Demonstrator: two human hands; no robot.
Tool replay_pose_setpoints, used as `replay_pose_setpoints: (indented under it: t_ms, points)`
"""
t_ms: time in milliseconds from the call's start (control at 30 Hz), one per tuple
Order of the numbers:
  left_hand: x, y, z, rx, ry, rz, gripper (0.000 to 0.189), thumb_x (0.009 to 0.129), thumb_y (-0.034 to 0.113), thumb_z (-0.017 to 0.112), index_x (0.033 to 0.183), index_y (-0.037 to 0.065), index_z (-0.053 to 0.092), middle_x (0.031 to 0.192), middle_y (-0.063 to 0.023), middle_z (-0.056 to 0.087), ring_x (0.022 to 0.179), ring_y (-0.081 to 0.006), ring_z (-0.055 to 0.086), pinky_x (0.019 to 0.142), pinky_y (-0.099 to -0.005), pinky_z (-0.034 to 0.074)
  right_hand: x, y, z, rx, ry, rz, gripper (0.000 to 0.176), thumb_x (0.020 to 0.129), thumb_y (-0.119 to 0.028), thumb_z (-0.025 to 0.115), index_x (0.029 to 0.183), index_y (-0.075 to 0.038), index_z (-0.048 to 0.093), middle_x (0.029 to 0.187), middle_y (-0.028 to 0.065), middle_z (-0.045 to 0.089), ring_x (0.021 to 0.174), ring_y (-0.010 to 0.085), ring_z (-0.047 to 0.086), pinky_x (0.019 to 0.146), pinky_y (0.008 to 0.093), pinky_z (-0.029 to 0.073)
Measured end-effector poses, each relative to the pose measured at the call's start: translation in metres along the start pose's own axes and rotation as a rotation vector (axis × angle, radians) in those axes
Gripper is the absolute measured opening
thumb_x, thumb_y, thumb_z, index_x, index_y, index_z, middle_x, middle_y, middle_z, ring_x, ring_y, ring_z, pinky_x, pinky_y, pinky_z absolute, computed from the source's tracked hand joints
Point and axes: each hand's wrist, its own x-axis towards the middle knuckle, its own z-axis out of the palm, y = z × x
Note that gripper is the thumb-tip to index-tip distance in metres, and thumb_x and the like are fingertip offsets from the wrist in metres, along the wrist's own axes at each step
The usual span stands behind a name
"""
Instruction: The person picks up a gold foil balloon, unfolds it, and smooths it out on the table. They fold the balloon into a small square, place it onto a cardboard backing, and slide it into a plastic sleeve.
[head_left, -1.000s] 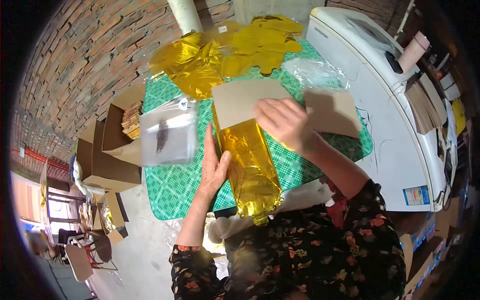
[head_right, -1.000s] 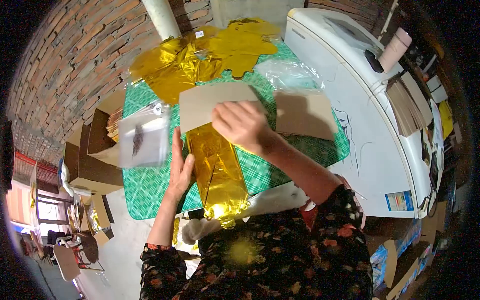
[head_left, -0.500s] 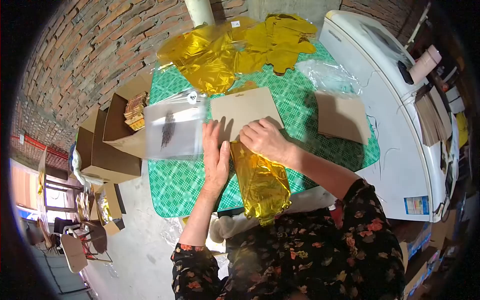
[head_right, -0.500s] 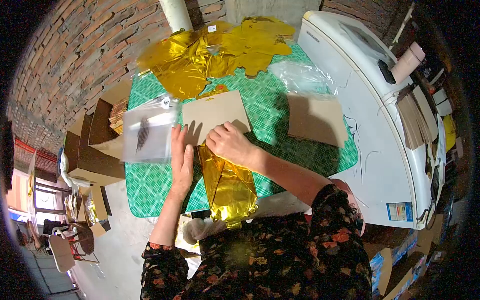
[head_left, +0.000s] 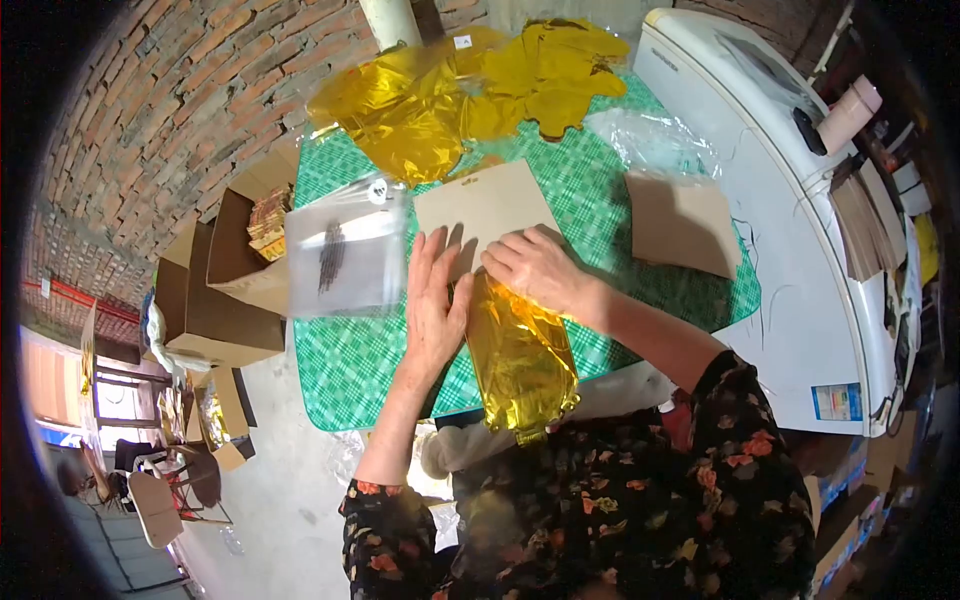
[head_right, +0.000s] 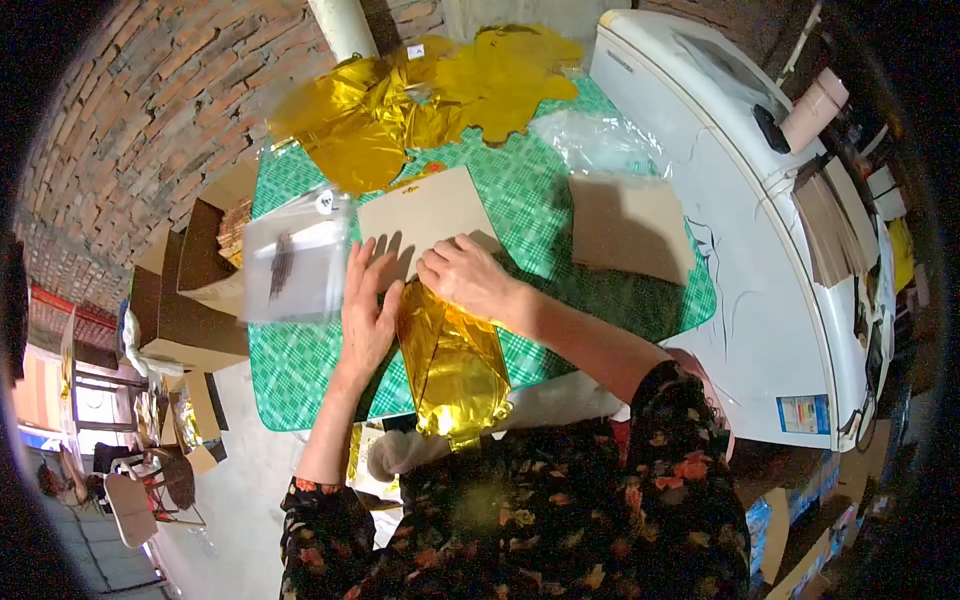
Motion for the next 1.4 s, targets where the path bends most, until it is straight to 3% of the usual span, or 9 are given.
replay_pose_setpoints:
  t_ms: [200,400,533,567,667,767,900,1400]
  points:
    - [0.033,-0.021,0.012,0.007,-0.164,0.129,0.045,0.104,0.017,0.055,0.147,0.007,0.051,0.159,-0.0184,0.042,0.151,-0.0395,0.033,0.124,-0.0463,0.027,0.003,0.002,-0.009,0.069,-0.153,0.008,0.023,0.088,-0.018,0.06,0.107,-0.008,0.067,0.107,0.0028,0.065,0.108,0.0202,0.059,0.092,0.0365,0.045]
    - [0.043,-0.043,0.028,0.051,-0.293,0.175,0.043,0.107,0.019,0.051,0.148,0.01,0.052,0.157,-0.0147,0.046,0.15,-0.0352,0.035,0.124,-0.0501,0.026,-0.003,0.005,-0.006,0.157,-0.065,0.039,0.026,0.088,-0.016,0.061,0.111,-0.007,0.068,0.11,0.0022,0.066,0.112,0.0196,0.059,0.098,0.0364,0.045]
    - [0.039,-0.046,0.034,0.103,-0.217,0.243,0.04,0.103,0.016,0.055,0.141,0.009,0.058,0.149,-0.0161,0.055,0.144,-0.0359,0.045,0.122,-0.0508,0.031,-0.016,0.002,-0.025,0.339,0.106,0.064,0.032,0.083,-0.014,0.066,0.114,-0.006,0.069,0.115,0.0042,0.067,0.115,0.0235,0.061,0.096,0.0379,0.047]
    - [0.039,-0.045,0.034,0.104,-0.215,0.238,0.039,0.102,0.015,0.055,0.141,0.009,0.058,0.148,-0.0158,0.055,0.143,-0.0356,0.045,0.122,-0.0507,0.031,-0.026,0.002,-0.033,0.391,0.052,0.072,0.039,0.083,-0.019,0.072,0.119,-0.005,0.07,0.122,0.0077,0.068,0.118,0.0259,0.062,0.098,0.0429,0.048]
    - [0.04,-0.044,0.033,0.114,-0.211,0.234,0.039,0.102,0.015,0.056,0.14,0.009,0.059,0.148,-0.0153,0.056,0.143,-0.0351,0.046,0.122,-0.0505,0.032,-0.062,-0.009,-0.073,0.589,-0.11,0.093,0.044,0.086,-0.024,0.069,0.125,-0.005,0.067,0.133,0.0074,0.065,0.129,0.0257,0.055,0.109,0.0481,0.042]
    - [0.04,-0.045,0.034,0.118,-0.209,0.229,0.038,0.102,0.015,0.056,0.14,0.009,0.059,0.149,-0.0149,0.056,0.143,-0.035,0.046,0.122,-0.0506,0.032,-0.081,-0.027,-0.11,0.61,-0.287,-0.031,0.05,0.089,-0.027,0.067,0.134,-0.007,0.064,0.14,0.01,0.061,0.135,0.0283,0.052,0.112,0.0509,0.039]
    - [0.04,-0.047,0.034,0.125,-0.247,0.214,0.039,0.105,0.017,0.054,0.144,0.012,0.056,0.153,-0.0125,0.052,0.147,-0.0341,0.041,0.124,-0.0504,0.029,-0.098,-0.045,-0.102,0.346,-0.205,-0.201,0.048,0.095,-0.024,0.056,0.141,-0.012,0.06,0.145,0.0103,0.058,0.139,0.0283,0.05,0.116,0.0505,0.037]
    - [0.04,-0.039,0.026,-0.011,-0.277,0.161,0.036,0.1,0.005,0.056,0.135,0.009,0.064,0.148,-0.0127,0.057,0.147,-0.0331,0.042,0.125,-0.048,0.028,-0.09,-0.054,-0.086,0.565,-0.191,-0.113,0.044,0.094,-0.02,0.054,0.133,-0.003,0.064,0.14,0.0131,0.061,0.137,0.0298,0.052,0.118,0.0499,0.039]
